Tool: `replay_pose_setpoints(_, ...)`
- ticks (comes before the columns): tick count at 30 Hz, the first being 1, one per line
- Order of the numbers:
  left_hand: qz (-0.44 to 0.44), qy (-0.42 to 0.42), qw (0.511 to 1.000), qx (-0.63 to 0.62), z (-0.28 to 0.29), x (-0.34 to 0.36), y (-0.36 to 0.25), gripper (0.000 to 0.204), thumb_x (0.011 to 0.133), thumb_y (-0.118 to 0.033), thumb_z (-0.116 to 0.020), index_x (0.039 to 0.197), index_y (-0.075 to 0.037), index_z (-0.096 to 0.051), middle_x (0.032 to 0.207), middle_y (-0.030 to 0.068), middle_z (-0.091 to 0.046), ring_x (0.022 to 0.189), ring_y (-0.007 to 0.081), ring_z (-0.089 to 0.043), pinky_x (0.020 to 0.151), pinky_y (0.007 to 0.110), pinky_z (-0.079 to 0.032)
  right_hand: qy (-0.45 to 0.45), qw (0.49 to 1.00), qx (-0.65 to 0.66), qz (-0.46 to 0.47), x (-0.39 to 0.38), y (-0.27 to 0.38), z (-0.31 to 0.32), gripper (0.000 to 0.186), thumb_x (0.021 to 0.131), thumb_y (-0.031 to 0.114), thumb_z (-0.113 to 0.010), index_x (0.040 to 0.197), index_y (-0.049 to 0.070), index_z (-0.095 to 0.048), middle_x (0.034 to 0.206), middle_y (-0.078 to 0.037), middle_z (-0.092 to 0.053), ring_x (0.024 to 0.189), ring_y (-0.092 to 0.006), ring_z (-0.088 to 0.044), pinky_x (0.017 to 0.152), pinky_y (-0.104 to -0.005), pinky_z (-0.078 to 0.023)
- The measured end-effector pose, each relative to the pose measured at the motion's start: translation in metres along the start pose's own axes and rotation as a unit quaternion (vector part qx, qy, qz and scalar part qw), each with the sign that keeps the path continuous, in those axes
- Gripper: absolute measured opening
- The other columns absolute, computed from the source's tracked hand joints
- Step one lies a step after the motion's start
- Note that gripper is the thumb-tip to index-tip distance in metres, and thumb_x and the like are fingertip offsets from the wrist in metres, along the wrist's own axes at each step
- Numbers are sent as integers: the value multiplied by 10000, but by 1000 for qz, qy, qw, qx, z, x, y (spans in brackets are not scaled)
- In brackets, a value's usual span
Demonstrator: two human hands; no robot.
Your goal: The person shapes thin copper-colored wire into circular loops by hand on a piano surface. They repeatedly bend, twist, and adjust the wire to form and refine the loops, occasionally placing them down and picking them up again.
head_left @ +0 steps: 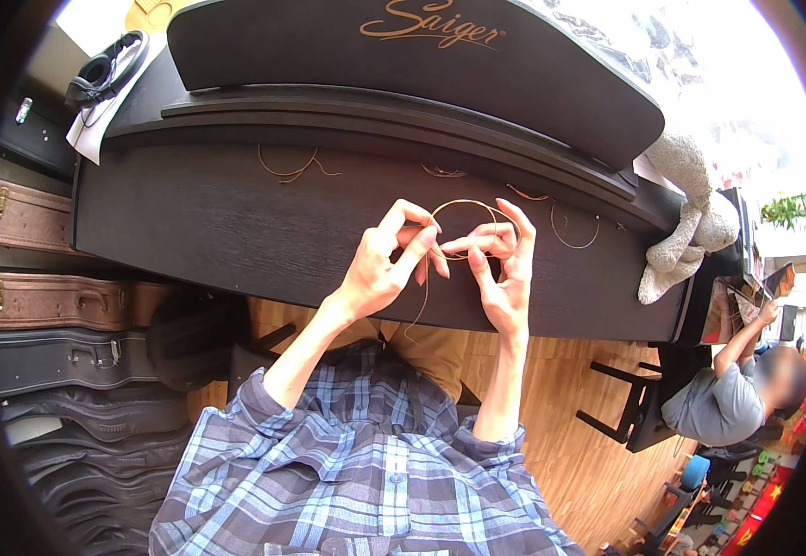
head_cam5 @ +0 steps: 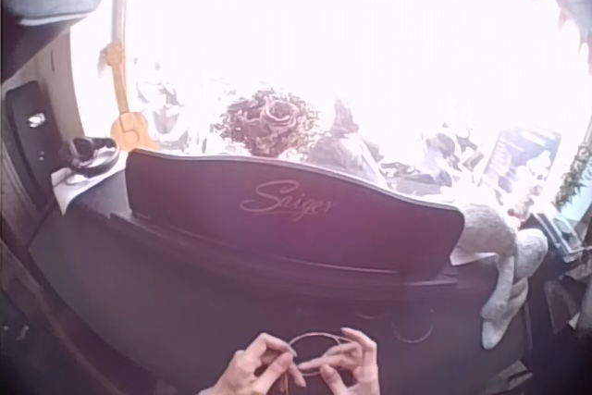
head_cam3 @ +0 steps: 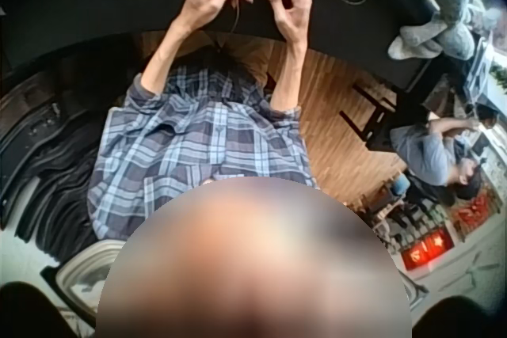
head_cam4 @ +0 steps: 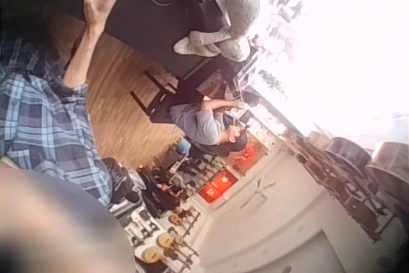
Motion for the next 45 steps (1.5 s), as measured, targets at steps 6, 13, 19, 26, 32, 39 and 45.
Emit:
replay_pose_setpoints(6, 7, -11, 1000, -26, 1, 1, -1, 121, 1082, -140, -526, 1108, -22, -509, 760, 104, -736, 560, 88, -607, 556, 234, -474, -18, 1000, 5, 3, -2, 1, 1, 642, 903, 76, -770, 1444, 15, -428, 805, 17, -698, 876, -98, -564, 877, -269, -462)
replay_pose_setpoints(13, -5, -62, 995, -78, 8, 2, 1, 139, 1104, -173, -482, 1142, -40, -494, 761, 117, -703, 585, 122, -627, 567, 230, -472, -24, 1000, -16, 6, -2, -6, 2, 582, 847, 58, -834, 1344, 55, -531, 794, 1, -732, 750, -73, -615, 701, -238, -455)
replay_pose_setpoints(19, -64, -170, 961, -210, 17, 5, 7, 172, 1116, -203, -424, 1110, -60, -518, 787, 119, -676, 609, 157, -639, 512, 258, -489, -31, 999, -27, 6, -3, -7, 0, 451, 898, 43, -784, 1290, 48, -561, 806, -20, -735, 768, -90, -657, 744, -251, -487)
replay_pose_setpoints(26, -70, -164, 962, -209, 15, 5, 9, 206, 1111, -208, -456, 1021, -55, -561, 766, 102, -675, 601, 148, -640, 520, 253, -496, -116, 993, 14, 24, 1, -4, 1, 267, 1065, 115, -569, 1323, 50, -541, 1029, -72, -732, 900, -98, -625, 843, -259, -499)
replay_pose_setpoints(32, -48, -111, 974, -189, 13, 3, 10, 207, 1096, -193, -489, 972, -50, -572, 745, 95, -675, 584, 126, -629, 524, 242, -486, -171, 982, 78, 21, 2, -7, 1, 332, 1086, 170, -538, 1396, 61, -488, 1148, -66, -650, 854, -86, -563, 788, -249, -489)
replay_pose_setpoints(39, -46, -139, 976, -162, 11, 3, 10, 239, 1113, -215, -463, 984, -45, -570, 781, 97, -690, 584, 109, -603, 572, 239, -488, -91, 988, 121, 23, -10, -2, 1, 320, 1042, 95, -608, 1348, 37, -534, 603, -16, -575, 437, -64, -524, 403, -205, -351)
replay_pose_setpoints(45, -50, -161, 980, -106, 7, 4, 8, 270, 1120, -240, -458, 1001, -35, -587, 830, 89, -697, 606, 88, -594, 585, 234, -485, -99, 994, 41, 17, -9, -3, -1, 154, 976, 82, -716, 1117, 24, -700, 643, -17, -644, 500, -51, -572, 441, -198, -383)
Point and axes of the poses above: each hand's wrist, its own x-axis towards the middle knuckle, its own z-axis out of the back of the hand, y = z × x, the point moved 1 cm from there along x, towards the middle knuckle
